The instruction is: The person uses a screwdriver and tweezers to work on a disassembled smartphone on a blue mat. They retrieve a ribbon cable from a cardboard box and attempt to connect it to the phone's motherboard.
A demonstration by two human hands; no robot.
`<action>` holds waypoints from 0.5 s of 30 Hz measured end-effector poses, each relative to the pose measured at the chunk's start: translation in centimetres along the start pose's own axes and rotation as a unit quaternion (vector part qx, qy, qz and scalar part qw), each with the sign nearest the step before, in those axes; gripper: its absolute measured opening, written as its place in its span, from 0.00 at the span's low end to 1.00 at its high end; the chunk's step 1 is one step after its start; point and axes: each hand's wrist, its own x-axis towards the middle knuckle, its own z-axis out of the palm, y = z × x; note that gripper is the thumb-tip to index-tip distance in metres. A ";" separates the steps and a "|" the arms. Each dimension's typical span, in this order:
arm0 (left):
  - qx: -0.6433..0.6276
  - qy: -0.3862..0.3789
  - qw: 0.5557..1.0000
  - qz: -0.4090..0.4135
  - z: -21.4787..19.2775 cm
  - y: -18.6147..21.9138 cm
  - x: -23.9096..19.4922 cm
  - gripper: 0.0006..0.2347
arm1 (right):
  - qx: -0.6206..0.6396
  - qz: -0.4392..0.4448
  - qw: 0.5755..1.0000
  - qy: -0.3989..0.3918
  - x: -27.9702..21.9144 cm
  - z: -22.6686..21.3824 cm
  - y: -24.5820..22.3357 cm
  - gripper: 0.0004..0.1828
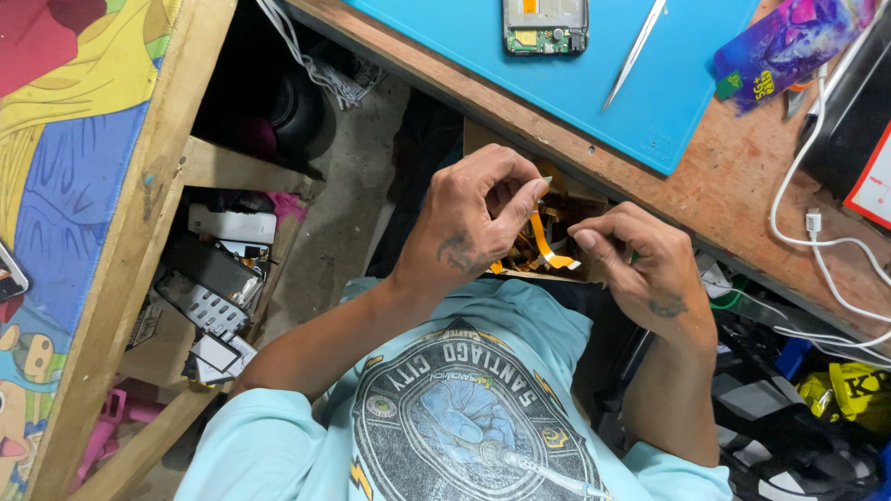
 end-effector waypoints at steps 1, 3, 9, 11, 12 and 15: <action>0.010 -0.006 1.000 0.016 -0.1 -0.1 -0.1 0.05 | -0.004 0.002 1.000 -0.017 -0.1 0.0 -0.1 0.07; 0.035 -0.011 0.998 0.041 -0.3 -0.2 -0.2 0.04 | -0.012 0.005 0.999 -0.051 -0.4 0.0 -0.1 0.10; 0.080 0.006 0.995 0.061 -1.0 -0.5 -0.3 0.03 | -0.171 -0.073 0.980 -0.074 -0.4 0.8 0.3 0.18; 0.103 0.012 0.990 0.091 -1.2 -0.6 -0.2 0.03 | -0.161 -0.098 0.979 -0.078 -0.4 1.4 0.5 0.17; 0.107 0.008 0.990 0.093 -1.3 -0.6 -0.2 0.03 | -0.156 -0.110 0.978 -0.079 -0.4 1.7 0.5 0.16; 0.118 0.001 0.988 0.096 -1.6 -0.5 -0.2 0.03 | -0.159 -0.127 0.977 -0.069 -0.2 2.2 0.8 0.15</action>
